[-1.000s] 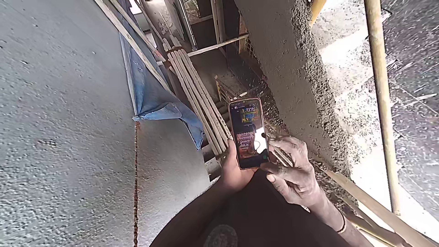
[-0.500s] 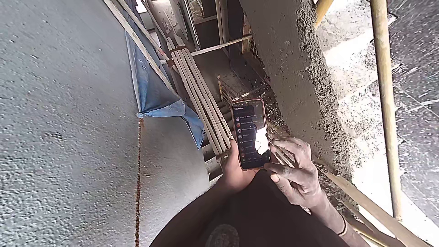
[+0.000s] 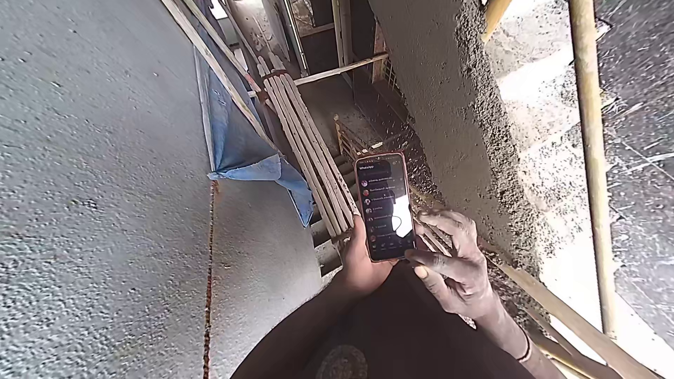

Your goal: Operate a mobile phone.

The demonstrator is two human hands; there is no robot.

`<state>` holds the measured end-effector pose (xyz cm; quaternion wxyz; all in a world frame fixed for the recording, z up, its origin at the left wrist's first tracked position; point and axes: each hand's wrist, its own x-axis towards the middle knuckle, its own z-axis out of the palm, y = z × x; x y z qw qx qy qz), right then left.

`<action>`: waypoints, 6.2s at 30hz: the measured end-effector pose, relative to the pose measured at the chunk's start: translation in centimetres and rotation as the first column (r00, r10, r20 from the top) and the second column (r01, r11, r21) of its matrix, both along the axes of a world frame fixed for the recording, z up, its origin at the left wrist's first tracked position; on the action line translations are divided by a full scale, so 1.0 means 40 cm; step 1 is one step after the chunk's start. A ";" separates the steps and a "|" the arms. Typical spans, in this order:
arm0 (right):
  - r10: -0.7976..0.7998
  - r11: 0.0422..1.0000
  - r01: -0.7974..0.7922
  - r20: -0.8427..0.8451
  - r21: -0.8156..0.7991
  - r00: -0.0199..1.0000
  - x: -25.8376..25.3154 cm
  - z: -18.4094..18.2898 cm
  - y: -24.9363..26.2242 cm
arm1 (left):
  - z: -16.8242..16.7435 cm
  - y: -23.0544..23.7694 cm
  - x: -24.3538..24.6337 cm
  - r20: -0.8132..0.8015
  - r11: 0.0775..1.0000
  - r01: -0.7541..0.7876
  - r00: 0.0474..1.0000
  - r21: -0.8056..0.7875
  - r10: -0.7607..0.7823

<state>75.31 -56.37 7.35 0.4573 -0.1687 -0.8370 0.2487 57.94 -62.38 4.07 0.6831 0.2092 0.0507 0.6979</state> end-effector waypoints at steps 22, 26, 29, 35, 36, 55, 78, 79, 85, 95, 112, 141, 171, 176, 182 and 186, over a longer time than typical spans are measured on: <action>0.009 1.000 -0.009 -0.001 0.023 1.000 0.017 0.008 -0.014 | 0.002 -0.020 0.015 -0.008 1.000 0.019 1.000 0.006 -0.019; 0.013 1.000 -0.013 0.002 0.021 1.000 0.020 0.010 -0.016 | 0.007 -0.023 0.016 -0.005 1.000 0.025 1.000 0.000 -0.025; 0.019 1.000 -0.019 -0.001 0.020 1.000 0.020 0.011 -0.017 | 0.011 -0.026 0.018 -0.006 1.000 0.020 1.000 -0.004 -0.020; 0.010 1.000 -0.010 0.007 0.008 1.000 0.024 0.012 -0.022 | 0.009 -0.029 0.023 -0.002 1.000 0.010 1.000 -0.003 -0.010; 0.001 1.000 -0.001 0.011 0.002 1.000 0.024 0.013 -0.023 | 0.008 -0.030 0.024 -0.013 1.000 0.006 1.000 -0.009 -0.006; -0.077 0.997 0.076 0.088 0.024 0.993 0.021 0.022 -0.019 | 0.001 -0.046 0.037 -0.019 0.999 -0.053 0.998 -0.002 0.053; -0.212 0.977 0.212 -0.017 -0.021 0.977 0.024 0.028 0.004 | 0.002 -0.031 0.027 -0.065 0.998 0.065 0.996 0.008 -0.065; -0.217 0.976 0.216 -0.014 -0.024 0.976 0.025 0.027 0.004 | 0.004 -0.030 0.027 -0.063 0.998 0.065 0.996 0.002 -0.065; -0.214 0.976 0.214 -0.007 -0.037 0.977 0.026 0.020 0.002 | 0.006 -0.023 0.023 -0.060 0.997 0.077 0.995 0.027 -0.076; -0.170 0.983 0.171 0.032 -0.062 0.985 0.020 0.014 -0.001 | 0.008 -0.025 0.014 -0.052 0.998 0.060 0.997 -0.005 -0.060; 0.017 1.000 -0.017 0.010 0.001 1.000 0.015 -0.004 -0.029 | 0.009 -0.028 0.007 0.008 1.000 0.015 1.000 -0.013 -0.015; -0.002 1.000 0.002 -0.034 0.004 0.999 0.039 -0.002 -0.050 | 0.006 -0.049 0.029 0.000 1.000 0.028 1.000 0.003 -0.028; -0.013 0.999 0.012 -0.024 -0.030 1.000 0.125 -0.028 -0.075 | -0.013 -0.077 0.123 -0.012 1.000 0.023 1.000 -0.018 -0.023; -0.009 1.000 0.008 -0.026 -0.026 1.000 0.148 -0.028 -0.077 | -0.015 -0.083 0.144 -0.035 0.999 0.019 0.999 -0.045 -0.020; -0.016 1.000 0.015 -0.035 -0.019 0.999 0.174 -0.027 -0.078 | -0.013 -0.084 0.168 -0.039 0.999 0.029 0.999 -0.031 -0.030; -0.030 0.999 0.030 0.006 -0.025 1.000 0.185 -0.014 -0.076 | -0.009 -0.082 0.187 -0.055 1.000 0.002 0.999 -0.025 -0.004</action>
